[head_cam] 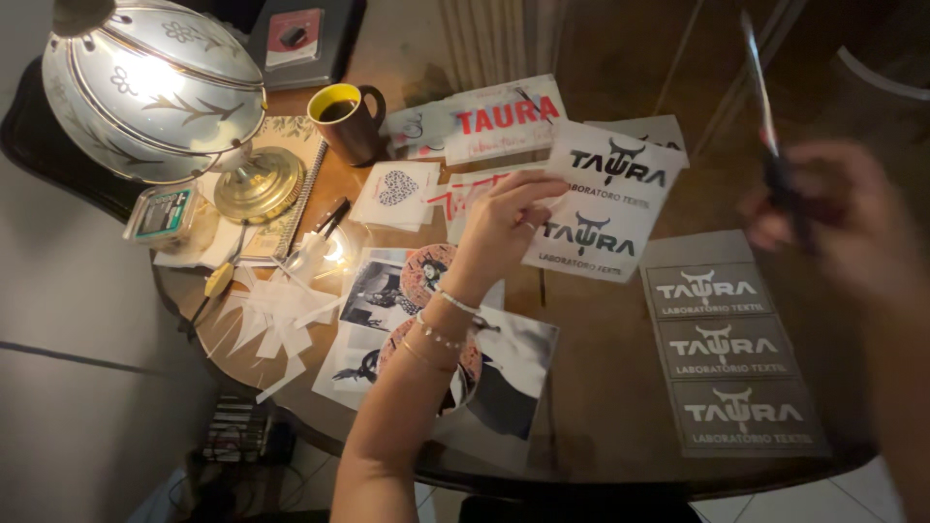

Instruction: The person uses scissors to cut out individual stickers from a large sheet of printed material. They carefully trim around the edges of the designs, which include text and logos, and place the finished stickers on the table.

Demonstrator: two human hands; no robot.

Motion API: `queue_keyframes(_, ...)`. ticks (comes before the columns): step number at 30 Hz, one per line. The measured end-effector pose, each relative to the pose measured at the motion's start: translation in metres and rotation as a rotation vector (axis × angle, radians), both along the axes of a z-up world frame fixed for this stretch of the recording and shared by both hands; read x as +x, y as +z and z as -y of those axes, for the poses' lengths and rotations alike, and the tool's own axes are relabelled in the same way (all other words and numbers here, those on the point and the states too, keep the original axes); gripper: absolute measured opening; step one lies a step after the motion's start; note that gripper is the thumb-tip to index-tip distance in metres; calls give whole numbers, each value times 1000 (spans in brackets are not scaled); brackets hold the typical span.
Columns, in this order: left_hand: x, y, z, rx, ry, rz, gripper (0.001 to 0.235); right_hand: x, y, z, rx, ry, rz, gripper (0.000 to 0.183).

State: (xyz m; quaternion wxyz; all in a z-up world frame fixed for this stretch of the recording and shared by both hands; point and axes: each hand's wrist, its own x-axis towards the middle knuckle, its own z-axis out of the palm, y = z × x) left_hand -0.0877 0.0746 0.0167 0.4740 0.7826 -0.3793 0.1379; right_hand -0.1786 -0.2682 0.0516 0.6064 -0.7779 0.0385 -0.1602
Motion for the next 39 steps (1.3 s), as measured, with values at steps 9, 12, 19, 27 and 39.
queue_keyframes(9,-19,27,-6,-193,-90,-82,39,-21,-113,196,152,286,-812,59)
queue_keyframes(12,-21,27,4,-136,-85,-6,34,-25,-81,157,111,568,-411,52)
queue_keyframes(19,-32,32,5,-158,-79,2,33,-8,-52,125,37,521,-468,65)
queue_keyframes(27,-34,29,2,-149,-91,-37,35,-13,-53,122,35,409,-511,62)
queue_keyframes(39,-42,30,9,-167,-152,-1,29,-4,-15,82,-80,624,-505,60)
